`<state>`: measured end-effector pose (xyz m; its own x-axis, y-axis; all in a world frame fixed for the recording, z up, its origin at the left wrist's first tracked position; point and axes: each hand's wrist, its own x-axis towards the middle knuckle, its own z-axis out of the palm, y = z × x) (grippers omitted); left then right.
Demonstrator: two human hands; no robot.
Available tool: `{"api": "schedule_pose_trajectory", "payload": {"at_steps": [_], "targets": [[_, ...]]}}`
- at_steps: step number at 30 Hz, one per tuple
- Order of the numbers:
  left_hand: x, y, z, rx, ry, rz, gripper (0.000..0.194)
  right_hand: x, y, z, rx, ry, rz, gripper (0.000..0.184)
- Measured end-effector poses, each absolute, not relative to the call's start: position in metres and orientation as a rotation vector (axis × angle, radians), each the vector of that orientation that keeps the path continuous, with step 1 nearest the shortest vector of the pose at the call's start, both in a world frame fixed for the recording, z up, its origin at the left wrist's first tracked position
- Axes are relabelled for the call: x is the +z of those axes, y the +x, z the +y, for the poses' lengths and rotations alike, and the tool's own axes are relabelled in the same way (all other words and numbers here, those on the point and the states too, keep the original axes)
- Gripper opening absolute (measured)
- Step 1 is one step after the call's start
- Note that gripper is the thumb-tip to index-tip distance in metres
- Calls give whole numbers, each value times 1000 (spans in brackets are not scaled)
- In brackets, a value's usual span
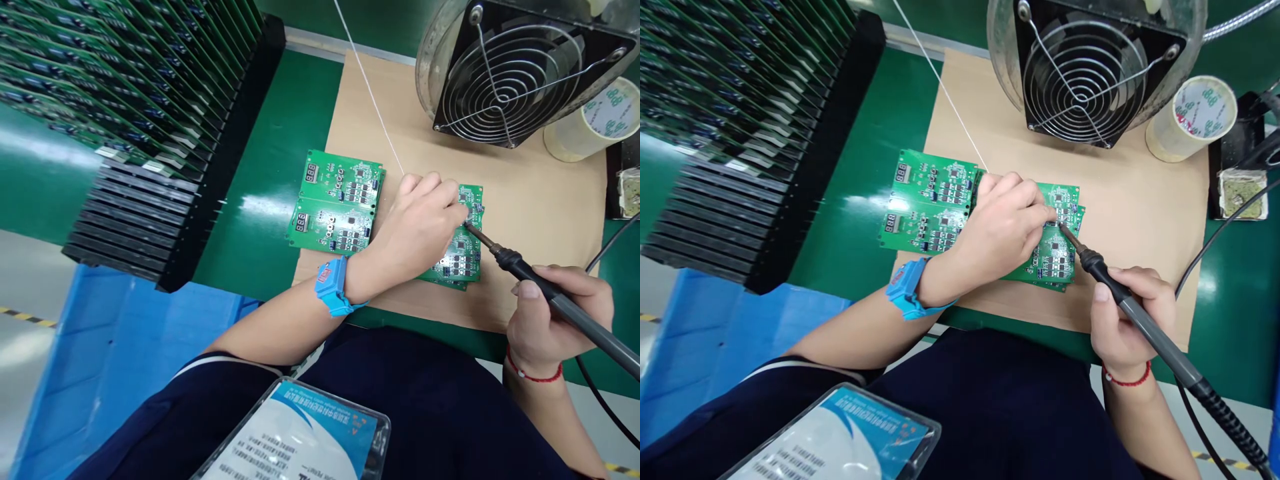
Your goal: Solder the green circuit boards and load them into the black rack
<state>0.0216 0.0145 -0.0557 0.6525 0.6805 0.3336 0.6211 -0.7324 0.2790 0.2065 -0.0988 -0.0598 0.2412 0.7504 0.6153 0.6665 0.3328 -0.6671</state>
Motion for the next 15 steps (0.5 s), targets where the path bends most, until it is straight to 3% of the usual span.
{"api": "schedule_pose_trajectory", "payload": {"at_steps": [15], "targets": [[-47,6,25,728,2603,1175,26,-62,209,-99,68,-1333,-1424,18]]}}
